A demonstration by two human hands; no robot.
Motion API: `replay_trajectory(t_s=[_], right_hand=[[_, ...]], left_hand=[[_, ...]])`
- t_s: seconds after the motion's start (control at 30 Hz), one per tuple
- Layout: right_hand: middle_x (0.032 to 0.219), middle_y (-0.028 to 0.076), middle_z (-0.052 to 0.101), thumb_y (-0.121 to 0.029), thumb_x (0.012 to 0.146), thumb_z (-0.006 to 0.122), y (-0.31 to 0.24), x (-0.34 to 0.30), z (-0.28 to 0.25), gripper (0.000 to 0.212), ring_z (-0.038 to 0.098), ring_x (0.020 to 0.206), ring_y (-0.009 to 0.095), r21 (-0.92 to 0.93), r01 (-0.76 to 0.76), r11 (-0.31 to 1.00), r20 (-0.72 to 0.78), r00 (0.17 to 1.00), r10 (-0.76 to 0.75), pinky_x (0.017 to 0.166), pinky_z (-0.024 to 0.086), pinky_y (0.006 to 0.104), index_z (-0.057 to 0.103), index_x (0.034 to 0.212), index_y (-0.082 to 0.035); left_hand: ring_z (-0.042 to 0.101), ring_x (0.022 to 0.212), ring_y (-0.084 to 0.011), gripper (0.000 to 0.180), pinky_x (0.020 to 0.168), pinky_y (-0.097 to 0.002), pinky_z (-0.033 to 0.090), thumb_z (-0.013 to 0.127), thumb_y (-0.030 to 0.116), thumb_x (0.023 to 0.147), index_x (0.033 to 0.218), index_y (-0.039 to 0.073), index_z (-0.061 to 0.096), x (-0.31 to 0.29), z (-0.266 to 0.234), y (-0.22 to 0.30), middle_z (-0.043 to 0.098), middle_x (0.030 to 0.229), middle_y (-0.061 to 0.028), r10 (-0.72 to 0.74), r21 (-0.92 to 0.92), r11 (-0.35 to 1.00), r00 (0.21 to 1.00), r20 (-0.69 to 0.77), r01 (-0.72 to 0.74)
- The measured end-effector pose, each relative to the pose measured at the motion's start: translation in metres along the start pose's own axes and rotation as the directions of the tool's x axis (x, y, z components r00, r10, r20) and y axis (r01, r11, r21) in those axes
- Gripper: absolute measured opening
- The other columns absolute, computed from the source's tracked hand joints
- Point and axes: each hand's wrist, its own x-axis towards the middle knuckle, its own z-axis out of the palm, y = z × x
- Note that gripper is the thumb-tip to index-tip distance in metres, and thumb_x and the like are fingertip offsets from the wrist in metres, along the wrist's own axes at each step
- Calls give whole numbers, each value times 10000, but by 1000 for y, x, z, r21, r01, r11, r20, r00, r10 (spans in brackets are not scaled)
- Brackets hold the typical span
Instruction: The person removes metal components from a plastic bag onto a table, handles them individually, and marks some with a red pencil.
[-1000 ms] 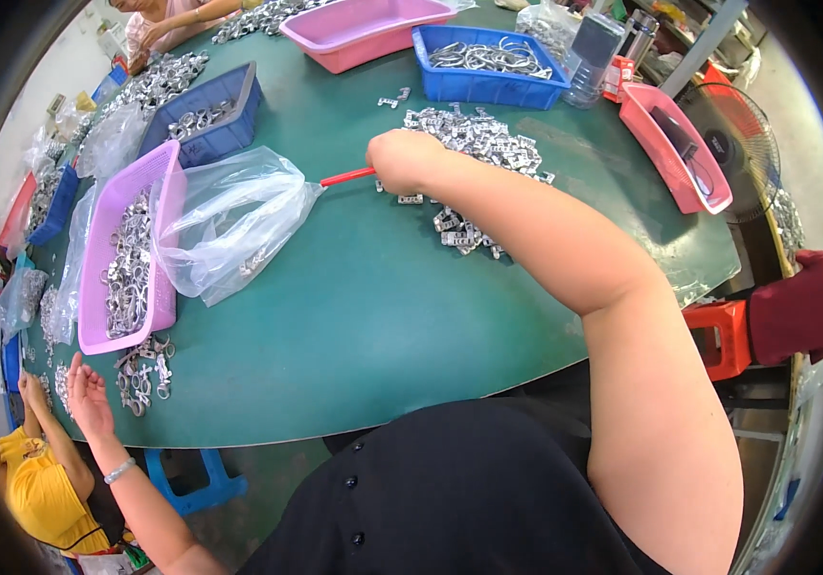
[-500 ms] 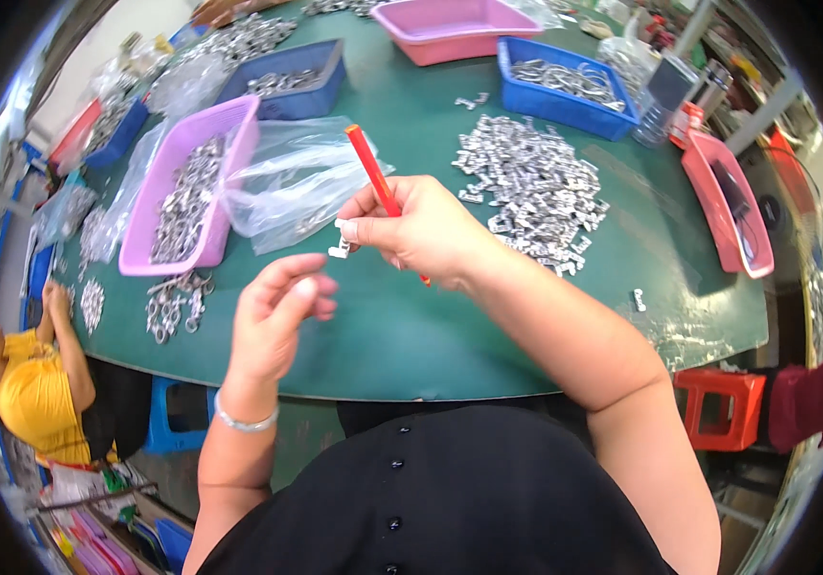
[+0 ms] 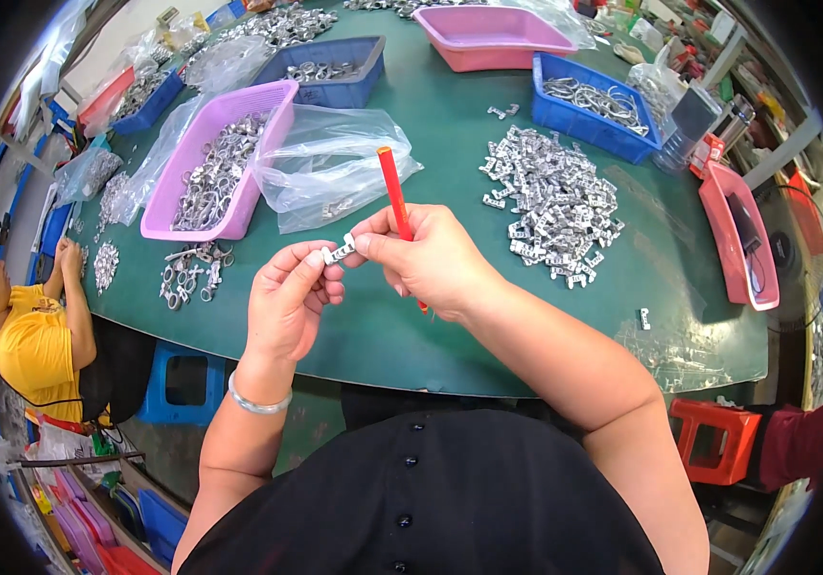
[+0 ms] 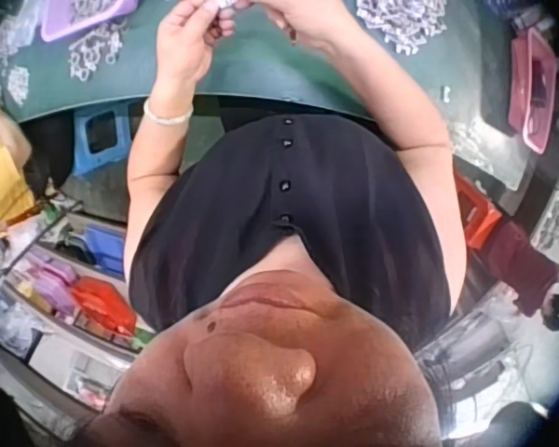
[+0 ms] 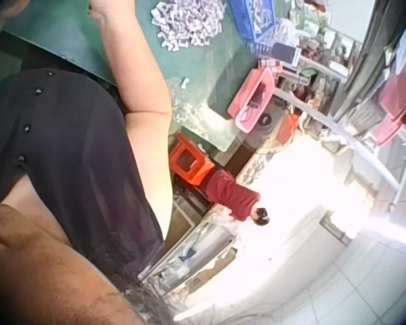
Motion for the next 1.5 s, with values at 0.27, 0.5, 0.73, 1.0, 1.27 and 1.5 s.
replay_trajectory(t_s=[0.27,0.5,0.73,1.0,1.27,1.5], right_hand=[[773,100,610,-43,787,555,3,3,2,159,419,435,49,-25,-14,1000,19,1000,15,384,332,184,545,914,53],[782,108,611,-32,775,559,5,6,4,175,420,435,49,-22,-36,999,33,999,37,384,333,182,536,925,54],[743,94,609,-38,759,582,7,9,8,160,416,430,47,-29,-56,998,30,998,57,382,322,184,542,892,42],[680,83,600,-75,757,603,11,11,11,126,408,412,46,-60,-88,994,37,995,90,370,309,183,551,822,20],[655,80,591,-83,756,603,13,13,14,115,404,402,47,-62,-117,991,45,992,120,359,298,181,552,800,9],[673,84,590,-103,777,590,16,19,24,121,384,390,58,-121,-147,982,81,984,157,373,290,182,551,825,2]], left_hand=[[560,634,-132,153,595,-248,470,512,101,851,947,1,577,-1,-5,1,601,766,-70,7,-29,1000,1000,-13,-8],[575,660,-138,170,618,-251,476,504,109,857,961,-4,577,1,-11,1,615,803,-90,13,-98,995,999,48,-8],[576,651,-132,170,605,-243,473,502,108,855,953,-12,572,-1,-11,3,620,808,-95,-15,-77,997,1000,25,17],[571,616,-129,146,571,-246,469,489,124,853,908,11,562,2,-23,3,606,743,-65,-155,-252,952,984,87,173],[571,612,-125,141,569,-248,471,489,138,851,889,21,557,1,-28,1,605,730,-53,-192,-303,928,975,107,216],[573,605,-125,137,564,-244,474,510,142,844,888,21,558,-2,-41,1,606,730,-52,-169,-321,928,982,89,189]])
